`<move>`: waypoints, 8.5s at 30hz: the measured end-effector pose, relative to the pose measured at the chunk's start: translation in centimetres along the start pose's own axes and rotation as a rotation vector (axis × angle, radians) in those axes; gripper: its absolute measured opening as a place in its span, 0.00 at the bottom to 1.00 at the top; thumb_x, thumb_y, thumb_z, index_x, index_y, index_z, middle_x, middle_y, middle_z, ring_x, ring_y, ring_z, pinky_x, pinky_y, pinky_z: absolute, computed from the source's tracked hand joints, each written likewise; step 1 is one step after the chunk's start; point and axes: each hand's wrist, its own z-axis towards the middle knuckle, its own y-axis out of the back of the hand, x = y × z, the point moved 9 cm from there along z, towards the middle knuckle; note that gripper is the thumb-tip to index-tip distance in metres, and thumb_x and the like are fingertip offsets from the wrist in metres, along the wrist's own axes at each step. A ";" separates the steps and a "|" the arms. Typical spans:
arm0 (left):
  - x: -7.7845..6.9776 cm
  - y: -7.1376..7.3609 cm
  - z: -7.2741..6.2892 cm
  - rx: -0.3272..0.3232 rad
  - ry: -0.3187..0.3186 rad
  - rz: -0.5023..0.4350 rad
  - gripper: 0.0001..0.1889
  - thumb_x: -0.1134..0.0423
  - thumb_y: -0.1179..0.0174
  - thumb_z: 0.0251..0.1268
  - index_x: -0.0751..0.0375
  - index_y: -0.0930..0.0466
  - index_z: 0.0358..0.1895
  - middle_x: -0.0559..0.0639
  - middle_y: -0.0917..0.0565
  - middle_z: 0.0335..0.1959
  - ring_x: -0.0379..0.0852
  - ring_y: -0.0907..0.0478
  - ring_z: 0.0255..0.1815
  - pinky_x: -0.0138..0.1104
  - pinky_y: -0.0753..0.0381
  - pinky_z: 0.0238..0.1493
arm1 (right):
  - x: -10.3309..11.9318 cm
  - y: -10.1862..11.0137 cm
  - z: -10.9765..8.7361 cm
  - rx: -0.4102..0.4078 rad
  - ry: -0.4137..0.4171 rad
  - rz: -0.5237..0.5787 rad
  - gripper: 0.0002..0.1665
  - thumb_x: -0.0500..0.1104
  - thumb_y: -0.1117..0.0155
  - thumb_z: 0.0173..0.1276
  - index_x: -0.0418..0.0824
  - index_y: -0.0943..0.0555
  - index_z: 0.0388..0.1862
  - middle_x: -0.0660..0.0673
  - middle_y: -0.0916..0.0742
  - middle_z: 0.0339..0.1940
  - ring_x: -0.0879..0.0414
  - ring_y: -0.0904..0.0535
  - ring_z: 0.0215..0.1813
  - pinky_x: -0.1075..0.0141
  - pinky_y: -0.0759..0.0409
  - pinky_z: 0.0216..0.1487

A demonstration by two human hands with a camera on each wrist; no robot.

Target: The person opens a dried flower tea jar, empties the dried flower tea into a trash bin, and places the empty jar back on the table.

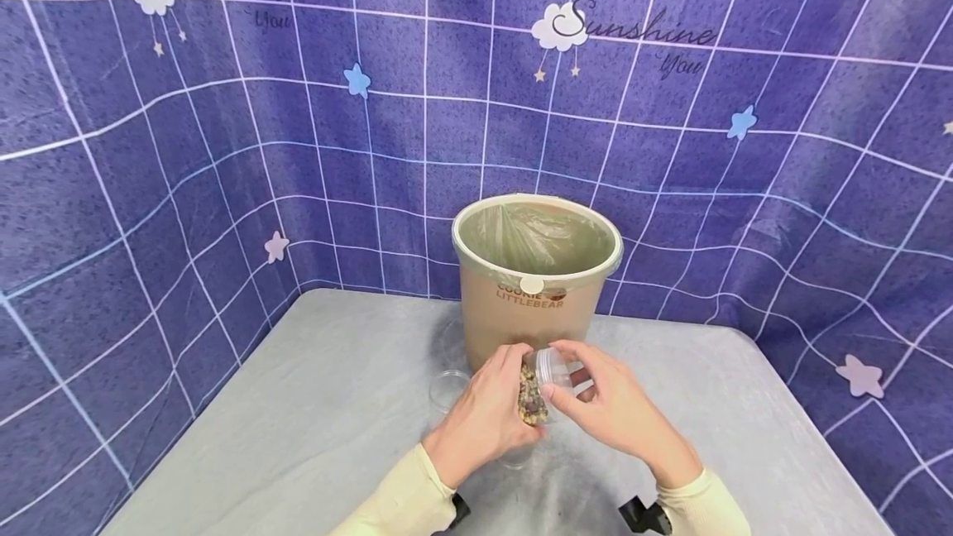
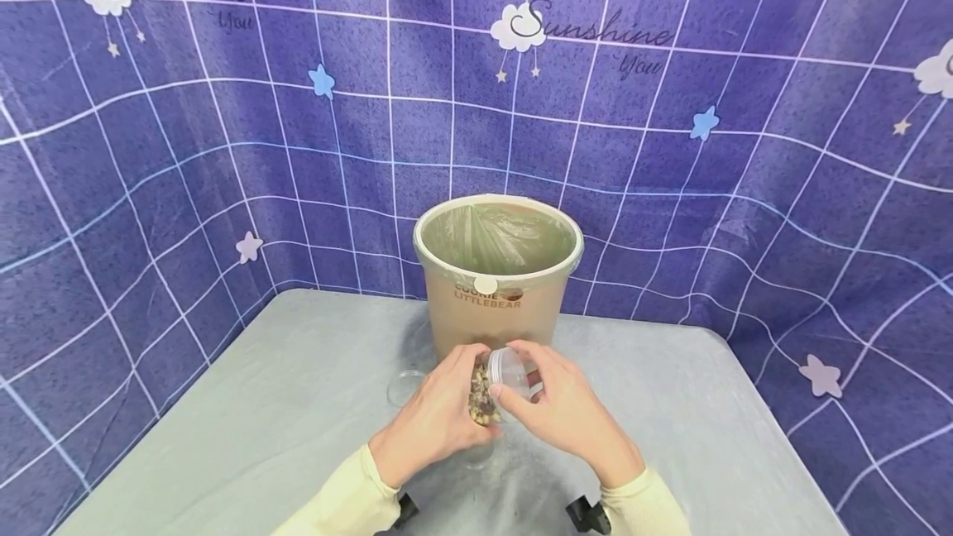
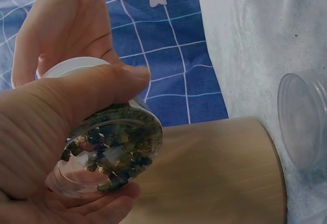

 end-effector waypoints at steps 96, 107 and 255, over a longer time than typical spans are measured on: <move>-0.1 0.0 -0.6 -0.017 0.022 0.009 0.46 0.56 0.17 0.28 0.59 0.28 0.60 0.47 0.22 0.49 0.43 0.23 0.48 0.37 0.19 0.54 | 0.6 -0.7 -0.4 -0.008 -0.043 -0.066 0.31 0.55 0.31 0.71 0.49 0.25 0.69 0.46 0.16 0.47 0.67 0.23 0.35 0.69 0.22 0.35; -0.1 0.2 -0.5 -0.027 0.017 -0.001 0.44 0.57 0.18 0.28 0.58 0.28 0.58 0.47 0.22 0.48 0.43 0.24 0.46 0.37 0.19 0.51 | 0.5 -0.8 -0.5 0.060 -0.033 -0.017 0.34 0.56 0.33 0.72 0.50 0.29 0.73 0.48 0.18 0.56 0.59 0.21 0.42 0.67 0.19 0.39; -0.5 0.2 -0.7 -0.015 -0.020 0.024 0.44 0.57 0.18 0.29 0.60 0.28 0.59 0.50 0.20 0.49 0.45 0.23 0.48 0.38 0.18 0.53 | -0.6 -0.8 -0.4 0.017 -0.173 0.000 0.25 0.59 0.34 0.73 0.53 0.23 0.65 0.49 0.13 0.49 0.60 0.16 0.42 0.60 0.18 0.44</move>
